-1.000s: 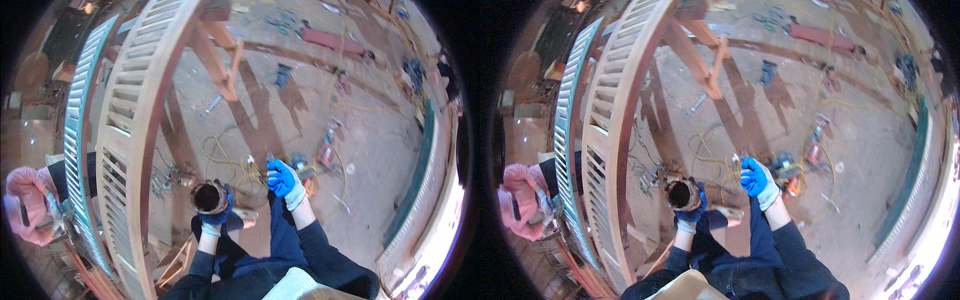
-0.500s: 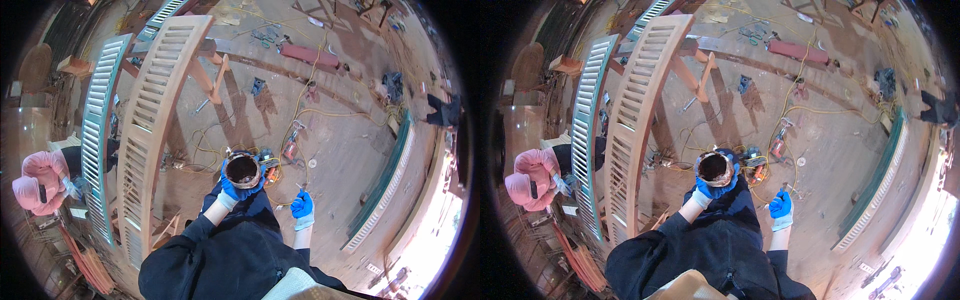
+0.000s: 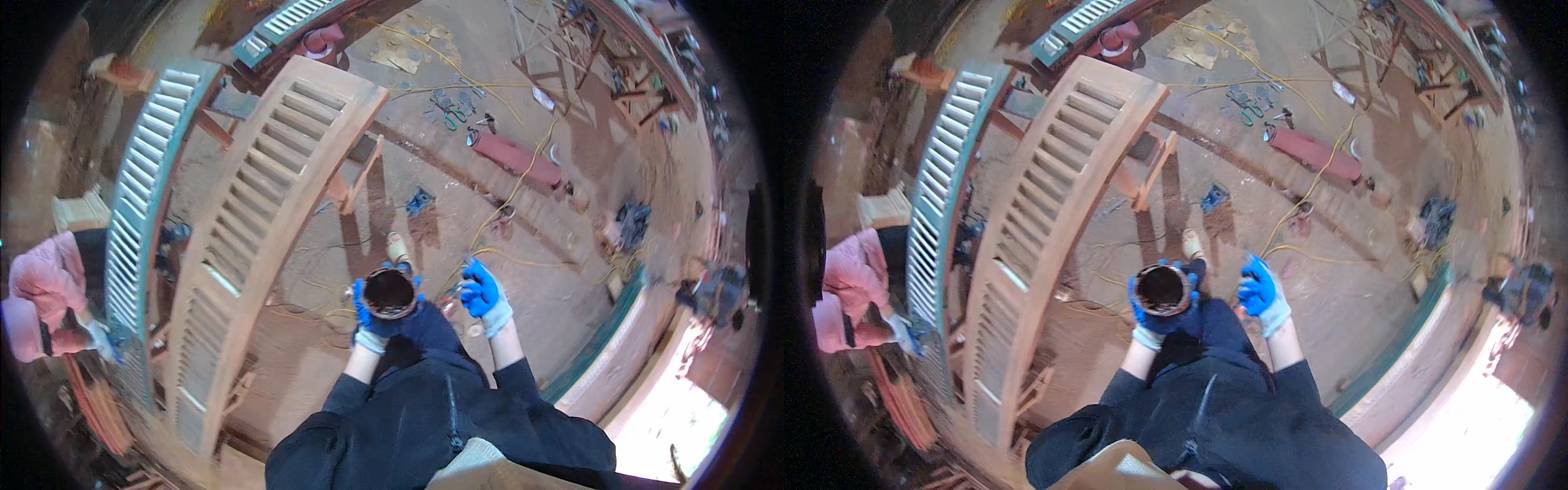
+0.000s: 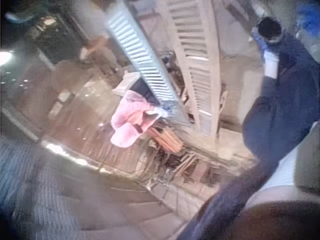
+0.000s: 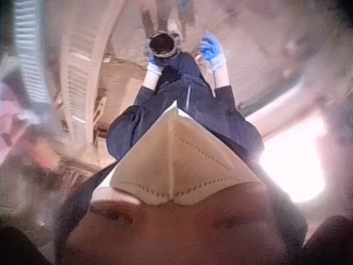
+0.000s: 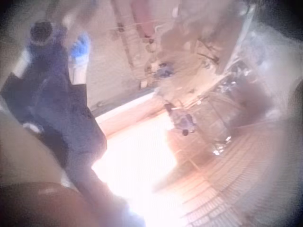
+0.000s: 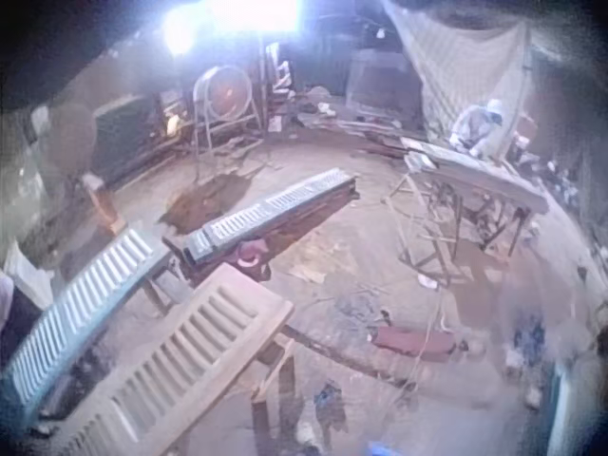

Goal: The person sands a curved wooden slatted panel with an electric sander, then applies a dark finish with a brush, and sands again. The work is performed on a single panel supported on a wooden frame in a workshop.

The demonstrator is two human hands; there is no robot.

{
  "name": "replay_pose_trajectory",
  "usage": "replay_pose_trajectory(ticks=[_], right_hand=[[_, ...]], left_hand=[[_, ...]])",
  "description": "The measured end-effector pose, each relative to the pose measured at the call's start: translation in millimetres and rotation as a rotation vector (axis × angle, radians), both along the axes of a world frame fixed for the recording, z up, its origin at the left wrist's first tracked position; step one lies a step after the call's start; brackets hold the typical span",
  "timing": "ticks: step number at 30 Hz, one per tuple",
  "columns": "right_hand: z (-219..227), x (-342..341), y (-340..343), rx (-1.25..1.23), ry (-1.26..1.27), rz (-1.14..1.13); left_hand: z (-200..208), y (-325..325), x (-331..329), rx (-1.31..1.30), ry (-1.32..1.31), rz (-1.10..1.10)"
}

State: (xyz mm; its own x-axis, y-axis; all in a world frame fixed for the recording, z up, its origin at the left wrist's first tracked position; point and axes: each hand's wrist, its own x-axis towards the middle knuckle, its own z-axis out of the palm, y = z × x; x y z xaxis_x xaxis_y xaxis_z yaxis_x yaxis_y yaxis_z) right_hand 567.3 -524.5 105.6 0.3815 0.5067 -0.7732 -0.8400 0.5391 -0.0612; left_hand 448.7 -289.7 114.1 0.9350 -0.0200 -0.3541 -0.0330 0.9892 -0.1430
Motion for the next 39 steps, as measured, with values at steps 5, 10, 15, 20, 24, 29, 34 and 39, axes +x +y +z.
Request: replay_pose_trajectory(ticks=[5, 10, 15, 20, 24, 29, 34, 39], right_hand=[[0, 158, 95, -0.399, -0.496, 0.371], [-38, 269, 158, -0.317, -0.876, 0.450], [-108, 318, 191, -0.199, -1.127, 0.501], [-139, 339, 220, -0.033, -1.560, 0.185], [-157, 344, 237, -0.191, -2.016, -0.042], [-166, 335, 254, -0.492, -2.479, -0.398], [-158, 329, 265, -0.611, -2.507, -0.383], [-174, 322, 276, -0.593, -2.558, -0.407]], left_hand=[[-43, 21, 66, -0.097, -0.112, 0.201], [-121, 54, 141, 0.419, 0.090, 0.251], [-202, 53, 172, -0.241, -0.208, 0.666], [-255, 48, 208, -0.289, -0.293, 0.674], [-254, 56, 218, 0.008, -0.488, 0.662], [-259, 74, 202, 0.146, -0.530, 0.771], [-240, 69, 201, 0.430, -0.402, 0.759], [-243, 66, 209, 0.437, -0.482, 0.779]])
